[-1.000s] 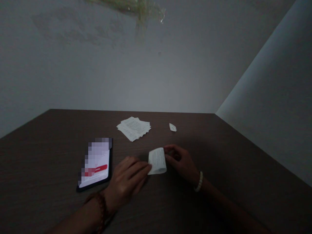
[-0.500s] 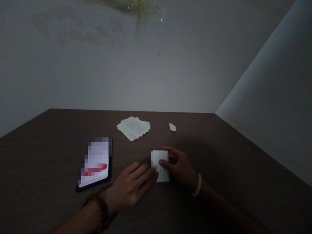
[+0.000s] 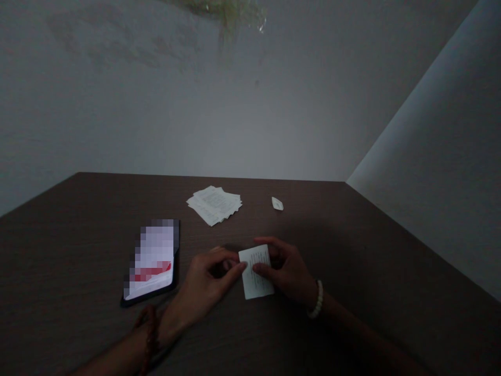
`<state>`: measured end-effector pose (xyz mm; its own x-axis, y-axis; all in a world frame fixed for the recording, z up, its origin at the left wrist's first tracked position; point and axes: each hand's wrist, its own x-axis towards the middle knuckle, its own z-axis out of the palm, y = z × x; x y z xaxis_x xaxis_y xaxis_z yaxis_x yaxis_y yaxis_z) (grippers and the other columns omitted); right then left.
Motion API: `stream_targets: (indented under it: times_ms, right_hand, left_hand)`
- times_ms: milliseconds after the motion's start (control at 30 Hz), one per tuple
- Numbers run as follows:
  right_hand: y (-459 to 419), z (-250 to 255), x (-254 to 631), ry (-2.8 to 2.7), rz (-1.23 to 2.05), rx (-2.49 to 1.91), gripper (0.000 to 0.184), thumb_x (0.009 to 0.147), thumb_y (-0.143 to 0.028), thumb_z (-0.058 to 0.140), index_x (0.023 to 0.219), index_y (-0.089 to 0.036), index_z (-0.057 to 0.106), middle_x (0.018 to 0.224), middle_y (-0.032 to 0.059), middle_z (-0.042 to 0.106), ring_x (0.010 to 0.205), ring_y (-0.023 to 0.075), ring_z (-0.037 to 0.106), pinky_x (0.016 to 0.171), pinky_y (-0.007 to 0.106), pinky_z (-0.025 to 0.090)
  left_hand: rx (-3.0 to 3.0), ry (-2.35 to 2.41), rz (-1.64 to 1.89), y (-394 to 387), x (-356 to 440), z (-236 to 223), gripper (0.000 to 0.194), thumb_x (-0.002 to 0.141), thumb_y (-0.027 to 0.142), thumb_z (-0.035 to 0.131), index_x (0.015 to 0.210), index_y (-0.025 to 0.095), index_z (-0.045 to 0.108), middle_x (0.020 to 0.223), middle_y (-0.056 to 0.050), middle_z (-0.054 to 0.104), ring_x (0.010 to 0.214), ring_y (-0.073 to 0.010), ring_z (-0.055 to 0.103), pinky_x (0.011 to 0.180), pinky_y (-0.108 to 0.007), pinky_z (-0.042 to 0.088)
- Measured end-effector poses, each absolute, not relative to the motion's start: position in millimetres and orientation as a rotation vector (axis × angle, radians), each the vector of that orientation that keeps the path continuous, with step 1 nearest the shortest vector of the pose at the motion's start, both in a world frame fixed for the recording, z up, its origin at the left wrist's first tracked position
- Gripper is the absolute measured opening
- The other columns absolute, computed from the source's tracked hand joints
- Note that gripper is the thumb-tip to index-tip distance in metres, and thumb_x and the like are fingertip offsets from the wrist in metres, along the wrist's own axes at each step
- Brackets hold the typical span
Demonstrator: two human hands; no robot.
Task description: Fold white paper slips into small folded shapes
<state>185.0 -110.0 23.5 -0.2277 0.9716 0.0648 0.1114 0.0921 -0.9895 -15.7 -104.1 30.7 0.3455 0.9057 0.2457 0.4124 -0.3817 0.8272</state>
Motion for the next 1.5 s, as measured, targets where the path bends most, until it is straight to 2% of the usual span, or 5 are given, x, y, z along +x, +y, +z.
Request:
stream_targets:
  times_ms: [300, 633, 1500]
  right_hand:
    - [-113.7, 21.6, 184.4, -1.589, 1.163, -1.144, 0.047, 0.071, -0.027, 0.074, 0.115, -0.02, 0.059, 0.074, -0.0001, 0.067, 0.061, 0.0127, 0.06, 0.053, 0.023, 0.046]
    - [-112.8, 25.5, 180.3, -1.37, 1.299, -1.141, 0.039, 0.069, -0.034, 0.076, 0.102, -0.018, 0.064, 0.081, 0.0038, 0.072, 0.071, 0.0196, 0.068, 0.061, 0.03, 0.055]
    - [-113.0, 27.0, 180.7, -1.431, 1.192, -1.188, 0.034, 0.069, -0.027, 0.075, 0.101, -0.018, 0.066, 0.081, 0.0038, 0.073, 0.072, 0.0194, 0.069, 0.059, 0.028, 0.054]
  left_hand:
    - [1.826, 1.181, 0.941, -103.6, -13.5, 36.6, 0.023, 0.083, 0.037, 0.059, 0.076, 0.018, 0.07, 0.068, 0.0, 0.065, 0.064, -0.0147, 0.058, 0.061, -0.025, 0.045]
    - [1.776, 1.145, 0.892, -101.4, -14.5, 35.9, 0.025, 0.082, 0.038, 0.06, 0.076, 0.017, 0.07, 0.067, 0.0, 0.067, 0.063, -0.0145, 0.058, 0.059, -0.025, 0.045]
    - [1.729, 1.16, 0.863, -101.6, -13.5, 38.5, 0.024, 0.078, 0.038, 0.061, 0.075, 0.016, 0.071, 0.068, -0.002, 0.069, 0.062, -0.0159, 0.06, 0.057, -0.026, 0.046]
